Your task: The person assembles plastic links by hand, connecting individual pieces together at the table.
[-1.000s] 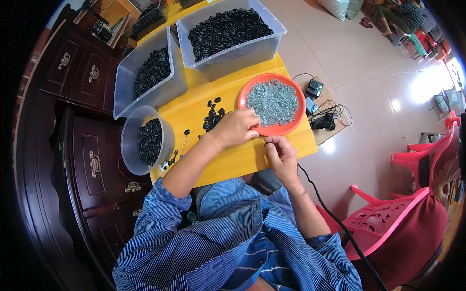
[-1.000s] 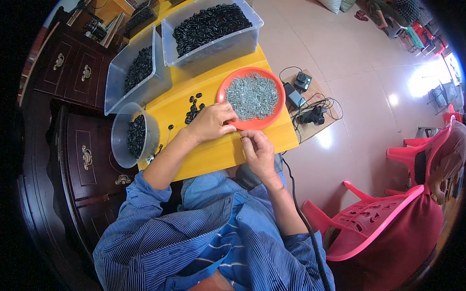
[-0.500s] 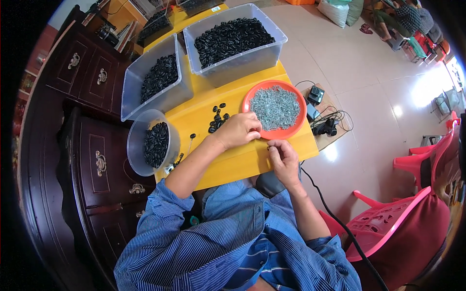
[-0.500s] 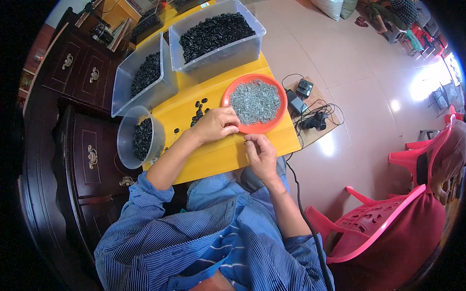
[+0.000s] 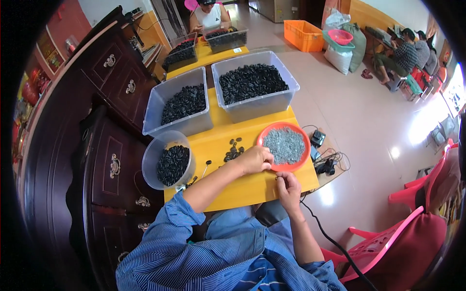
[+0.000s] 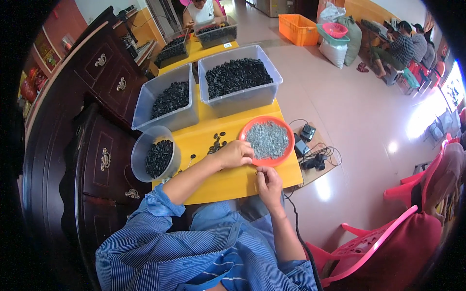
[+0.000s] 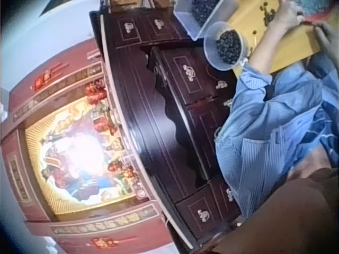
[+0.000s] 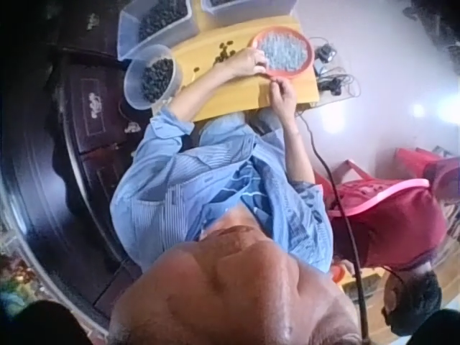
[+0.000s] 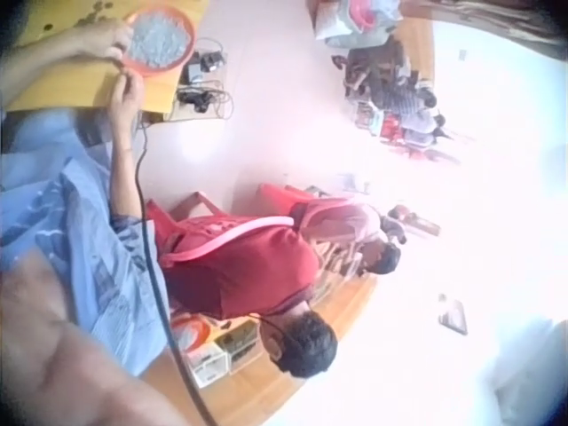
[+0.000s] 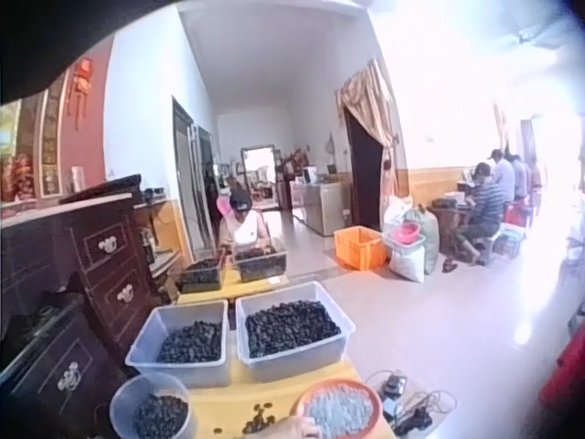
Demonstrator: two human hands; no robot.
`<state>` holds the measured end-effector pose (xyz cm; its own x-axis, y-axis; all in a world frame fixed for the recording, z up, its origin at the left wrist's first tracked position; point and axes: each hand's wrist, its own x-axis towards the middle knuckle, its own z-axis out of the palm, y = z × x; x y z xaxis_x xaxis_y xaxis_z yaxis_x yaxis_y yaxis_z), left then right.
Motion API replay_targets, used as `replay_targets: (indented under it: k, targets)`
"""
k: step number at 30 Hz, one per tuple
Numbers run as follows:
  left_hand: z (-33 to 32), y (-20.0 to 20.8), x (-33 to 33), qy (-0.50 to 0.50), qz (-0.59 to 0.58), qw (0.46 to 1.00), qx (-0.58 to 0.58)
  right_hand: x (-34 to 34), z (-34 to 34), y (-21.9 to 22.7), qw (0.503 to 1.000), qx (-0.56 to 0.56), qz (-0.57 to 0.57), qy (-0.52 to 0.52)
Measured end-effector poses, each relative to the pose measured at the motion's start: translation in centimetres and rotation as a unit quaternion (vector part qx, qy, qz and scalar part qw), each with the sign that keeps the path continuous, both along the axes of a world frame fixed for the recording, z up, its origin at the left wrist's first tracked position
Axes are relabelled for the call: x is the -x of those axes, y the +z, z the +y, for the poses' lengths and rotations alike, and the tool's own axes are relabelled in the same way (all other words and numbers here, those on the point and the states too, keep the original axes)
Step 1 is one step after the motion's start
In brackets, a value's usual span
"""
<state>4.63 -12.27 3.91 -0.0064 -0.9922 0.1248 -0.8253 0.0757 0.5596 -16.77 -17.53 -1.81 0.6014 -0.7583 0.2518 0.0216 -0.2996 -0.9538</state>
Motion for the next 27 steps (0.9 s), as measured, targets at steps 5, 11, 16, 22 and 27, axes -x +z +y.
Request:
replay_targets:
  k: [5, 11, 16, 22, 27]
  targets:
    - [-0.3, 0.5, -0.2, -0.012, 0.006, 0.999, -0.039, -0.1, 0.2, -0.2, 1.0, 0.02, -0.011, -0.009]
    - [0.9, -1.1, 0.9, 0.015, -0.08, 0.997, -0.009, 0.0, 0.2, -0.6, 1.0, -0.005, 0.005, -0.001]
    - [4.3, 1.0, 3.4, 0.119, 0.163, 0.979, 0.04, -0.3, -0.8, -1.4, 0.996, -0.081, -0.016, 0.029]
    - [8.7, -3.4, 5.3, 0.181, 0.347, 0.917, 0.076, -1.5, 1.5, 0.0, 0.985, -0.141, -0.032, 0.097]
    - [11.2, -5.1, 4.7, 0.236, 0.415, 0.876, 0.063, -3.0, 3.1, 0.3, 0.99, -0.078, 0.001, 0.119]
